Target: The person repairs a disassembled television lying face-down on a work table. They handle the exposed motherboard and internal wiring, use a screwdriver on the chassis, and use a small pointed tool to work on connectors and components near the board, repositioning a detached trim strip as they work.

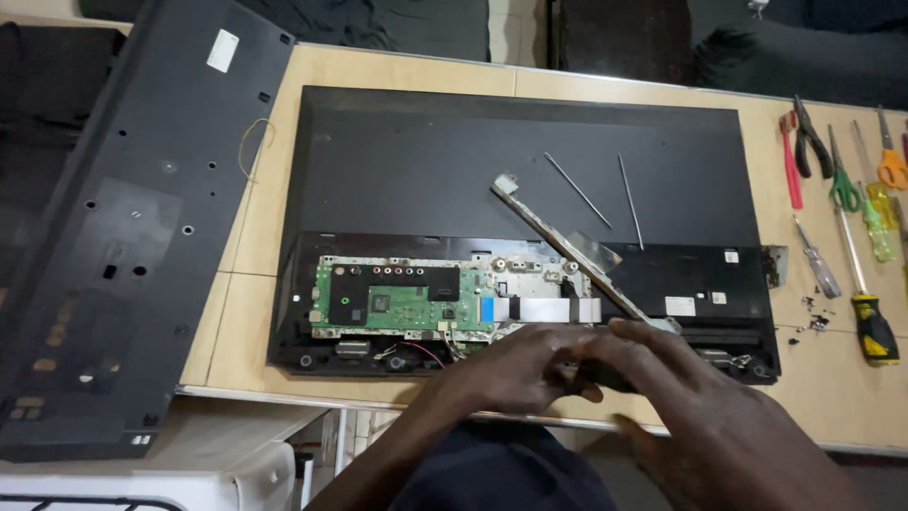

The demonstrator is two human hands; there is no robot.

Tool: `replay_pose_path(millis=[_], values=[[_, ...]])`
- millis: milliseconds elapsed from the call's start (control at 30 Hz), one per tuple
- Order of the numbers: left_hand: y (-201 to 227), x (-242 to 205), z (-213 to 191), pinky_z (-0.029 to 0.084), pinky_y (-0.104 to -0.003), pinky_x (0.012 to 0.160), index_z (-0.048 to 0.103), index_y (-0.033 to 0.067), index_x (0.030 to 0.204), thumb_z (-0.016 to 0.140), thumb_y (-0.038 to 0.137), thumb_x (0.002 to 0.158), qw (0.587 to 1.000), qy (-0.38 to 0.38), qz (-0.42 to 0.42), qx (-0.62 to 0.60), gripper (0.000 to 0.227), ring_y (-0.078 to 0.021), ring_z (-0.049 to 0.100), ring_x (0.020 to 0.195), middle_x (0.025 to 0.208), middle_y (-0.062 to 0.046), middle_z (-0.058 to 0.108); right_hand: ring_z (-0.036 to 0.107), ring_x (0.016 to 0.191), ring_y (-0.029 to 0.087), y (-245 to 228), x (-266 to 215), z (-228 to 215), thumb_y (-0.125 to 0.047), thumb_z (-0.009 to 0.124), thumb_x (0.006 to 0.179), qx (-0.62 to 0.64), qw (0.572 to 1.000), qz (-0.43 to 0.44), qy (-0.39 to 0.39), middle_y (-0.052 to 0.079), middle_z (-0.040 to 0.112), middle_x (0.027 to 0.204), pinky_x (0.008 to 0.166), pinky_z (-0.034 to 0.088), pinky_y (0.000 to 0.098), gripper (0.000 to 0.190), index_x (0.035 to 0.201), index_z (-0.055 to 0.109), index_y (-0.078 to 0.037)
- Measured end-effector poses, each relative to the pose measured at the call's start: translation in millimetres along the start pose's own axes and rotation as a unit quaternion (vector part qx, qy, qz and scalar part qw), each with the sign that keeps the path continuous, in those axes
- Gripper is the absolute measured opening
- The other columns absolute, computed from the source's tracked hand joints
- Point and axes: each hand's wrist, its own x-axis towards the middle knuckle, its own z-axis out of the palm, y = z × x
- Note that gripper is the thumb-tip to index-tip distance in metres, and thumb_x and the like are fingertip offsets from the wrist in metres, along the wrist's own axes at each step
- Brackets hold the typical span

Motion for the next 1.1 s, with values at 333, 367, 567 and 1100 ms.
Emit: replay_pose_path(millis=[333, 367, 567, 1100], values=[[0.7, -16.2, -26.1, 0.056, -0.042, 0.093, 0.050, 0.0224, 0.148, 0.053, 0.008, 0.097, 0.994, 0.094, -0.044, 0.024, 0.053, -0.0272, 0.068, 0.118, 0.141, -0.010, 0.066, 0.090, 0.069, 0.006, 21.4, -10.5, 24.1, -0.036, 0.076, 0.080, 0.122, 0.974, -0.011, 0.192, -0.025, 0.079, 0.113, 0.055, 0.065, 0.0352, 0.031, 0.109, 0.071, -0.047], [1.3, -19.1, -27.3, 0.056, -0.042, 0.093, 0.050, 0.0224, 0.148, 0.053, 0.008, 0.097, 0.994, 0.095, -0.045, 0.023, 0.053, -0.0272, 0.068, 0.118, 0.141, -0.010, 0.066, 0.090, 0.069, 0.006, 23.9, -13.6, 22.9, -0.036, 0.076, 0.080, 0.122, 0.974, -0.012, 0.191, -0.025, 0.079, 0.113, 0.055, 0.065, 0.0352, 0.031, 0.109, 0.071, -0.047], [-15.7, -30.8, -27.9, 0.059, -0.039, 0.093, 0.065, 0.0159, 0.128, 0.058, 0.006, 0.092, 0.986, 0.154, -0.051, 0.043, 0.038, -0.0229, 0.072, 0.118, 0.127, -0.008, 0.075, 0.087, 0.081, 0.000, 26.9, -25.0, 11.7, -0.038, 0.075, 0.078, 0.119, 0.954, 0.006, 0.275, -0.026, 0.083, 0.105, 0.066, 0.063, 0.0304, 0.026, 0.102, 0.078, -0.045], [-59.3, -13.6, 24.3, 0.046, -0.051, 0.087, 0.046, 0.0145, 0.136, 0.065, -0.008, 0.082, 0.940, 0.026, -0.211, 0.266, 0.061, -0.0348, 0.064, 0.101, 0.119, -0.011, 0.069, 0.082, 0.095, 0.004, 34.1, -9.8, 30.0, -0.038, 0.070, 0.085, 0.172, 0.955, -0.026, 0.241, -0.018, 0.084, 0.106, 0.067, 0.062, 0.0338, 0.026, 0.110, 0.076, -0.036]])
